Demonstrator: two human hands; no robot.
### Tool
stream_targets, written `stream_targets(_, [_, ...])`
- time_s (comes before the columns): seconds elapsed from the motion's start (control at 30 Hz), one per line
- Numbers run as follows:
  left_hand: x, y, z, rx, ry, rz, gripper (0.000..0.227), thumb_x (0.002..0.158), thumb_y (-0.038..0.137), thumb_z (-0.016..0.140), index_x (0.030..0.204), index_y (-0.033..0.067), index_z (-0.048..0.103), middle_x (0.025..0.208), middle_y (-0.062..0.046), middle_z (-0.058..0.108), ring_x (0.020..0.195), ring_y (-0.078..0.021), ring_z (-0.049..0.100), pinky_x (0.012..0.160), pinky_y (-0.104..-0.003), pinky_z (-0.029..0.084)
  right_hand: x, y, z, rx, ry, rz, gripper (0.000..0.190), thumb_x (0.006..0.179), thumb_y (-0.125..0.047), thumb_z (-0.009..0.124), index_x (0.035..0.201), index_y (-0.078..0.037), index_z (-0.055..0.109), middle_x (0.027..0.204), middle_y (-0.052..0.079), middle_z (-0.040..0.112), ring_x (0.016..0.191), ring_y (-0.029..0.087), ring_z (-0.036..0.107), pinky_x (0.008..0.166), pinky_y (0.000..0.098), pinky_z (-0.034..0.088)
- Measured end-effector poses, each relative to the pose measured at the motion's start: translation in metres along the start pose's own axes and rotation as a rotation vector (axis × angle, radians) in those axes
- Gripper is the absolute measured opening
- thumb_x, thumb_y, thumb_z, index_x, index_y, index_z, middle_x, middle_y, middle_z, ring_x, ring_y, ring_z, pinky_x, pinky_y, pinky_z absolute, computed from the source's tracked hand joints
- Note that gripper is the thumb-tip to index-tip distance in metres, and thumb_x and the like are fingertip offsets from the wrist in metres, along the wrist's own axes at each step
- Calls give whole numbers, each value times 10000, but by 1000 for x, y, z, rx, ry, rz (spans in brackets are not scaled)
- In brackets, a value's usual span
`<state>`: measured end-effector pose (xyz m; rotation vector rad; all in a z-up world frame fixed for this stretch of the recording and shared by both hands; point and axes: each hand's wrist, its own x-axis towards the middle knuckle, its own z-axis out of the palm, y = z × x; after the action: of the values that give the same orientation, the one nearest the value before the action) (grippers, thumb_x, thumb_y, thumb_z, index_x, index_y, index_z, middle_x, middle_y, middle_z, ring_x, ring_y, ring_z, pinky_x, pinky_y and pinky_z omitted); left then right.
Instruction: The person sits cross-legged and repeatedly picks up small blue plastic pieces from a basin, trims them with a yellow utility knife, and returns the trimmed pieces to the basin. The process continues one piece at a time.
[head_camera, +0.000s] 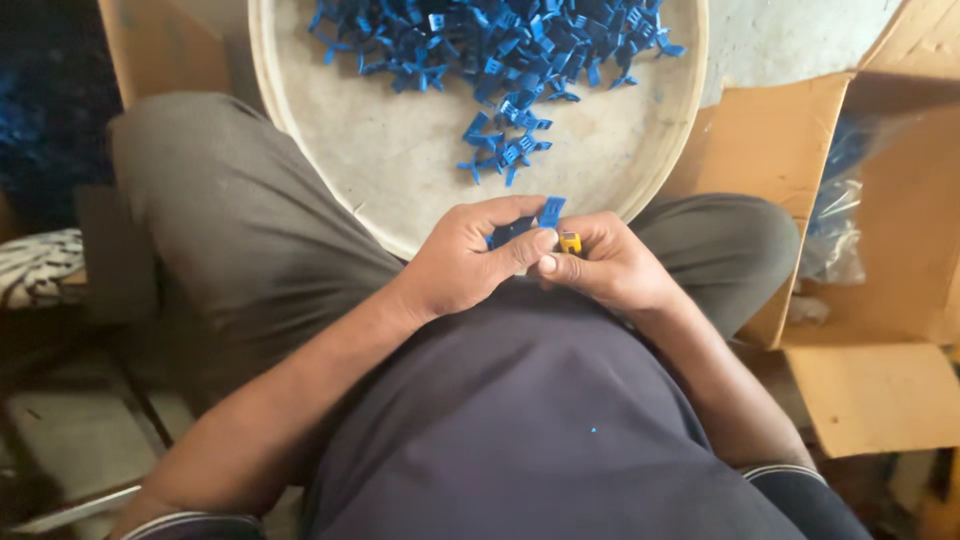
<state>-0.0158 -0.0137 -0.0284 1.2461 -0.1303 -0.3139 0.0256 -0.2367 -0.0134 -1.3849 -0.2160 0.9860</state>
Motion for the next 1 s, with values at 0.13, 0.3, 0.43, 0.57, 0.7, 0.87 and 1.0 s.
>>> stream_targets(0.13, [-6, 7, -6, -131, -28, -129, 347, 975, 180, 745, 1291, 43, 701, 872, 13, 655, 696, -30, 534, 598, -207, 435, -1, 0, 11, -235, 192, -58, 285, 894, -186, 853, 883, -6, 632, 808, -13, 653, 766, 59, 568, 656, 252, 467])
stream_targets(0.3, [-8, 11, -10, -208, -37, -189, 340, 915, 127, 749, 1243, 50, 696, 881, 33, 710, 655, -8, 581, 526, -182, 441, 0, -17, 22, -471, 246, -31, 338, 797, -172, 899, 956, -16, 645, 824, -5, 657, 785, 66, 583, 696, 258, 509])
stream_targets(0.43, [-9, 8, -10, -174, 8, -89, 315, 942, 104, 751, 1244, 25, 705, 974, 27, 707, 816, -12, 607, 717, -193, 510, -5, -32, 33, -533, 265, -88, 432, 805, -168, 844, 1148, -25, 624, 931, -22, 653, 840, 61, 563, 734, 265, 500])
stream_targets(0.57, [-11, 6, -9, 12, 45, -8, 299, 952, 100, 743, 1234, 10, 694, 994, 20, 695, 876, -22, 598, 789, -219, 532, -20, -40, 38, -541, 287, -52, 301, 1042, -203, 560, 1293, -57, 636, 923, 1, 703, 818, 85, 619, 752, 270, 518])
stream_targets(0.7, [-14, 8, -6, 66, 72, -26, 308, 931, 80, 722, 1227, 4, 682, 998, 21, 718, 881, -20, 633, 793, -223, 553, -25, -37, 40, -883, 312, -224, 281, 1043, -162, 570, 1270, -34, 674, 828, 91, 672, 791, 213, 674, 756, 336, 528])
stream_targets(0.87, [-13, 16, -5, 123, 57, -54, 328, 918, 83, 727, 1233, 2, 685, 976, 19, 722, 851, -25, 628, 768, -224, 551, -23, -37, 38, -991, 302, -327, 245, 1013, -149, 635, 1214, -22, 696, 868, 136, 686, 812, 317, 672, 755, 399, 530])
stream_targets(1.0, [-13, 18, -4, 131, 49, -116, 325, 916, 90, 723, 1228, 5, 690, 941, 4, 723, 809, -37, 624, 732, -231, 543, -22, -36, 39, -992, 298, -350, 225, 1010, -141, 646, 1186, -10, 695, 895, 139, 701, 830, 319, 683, 752, 404, 536])
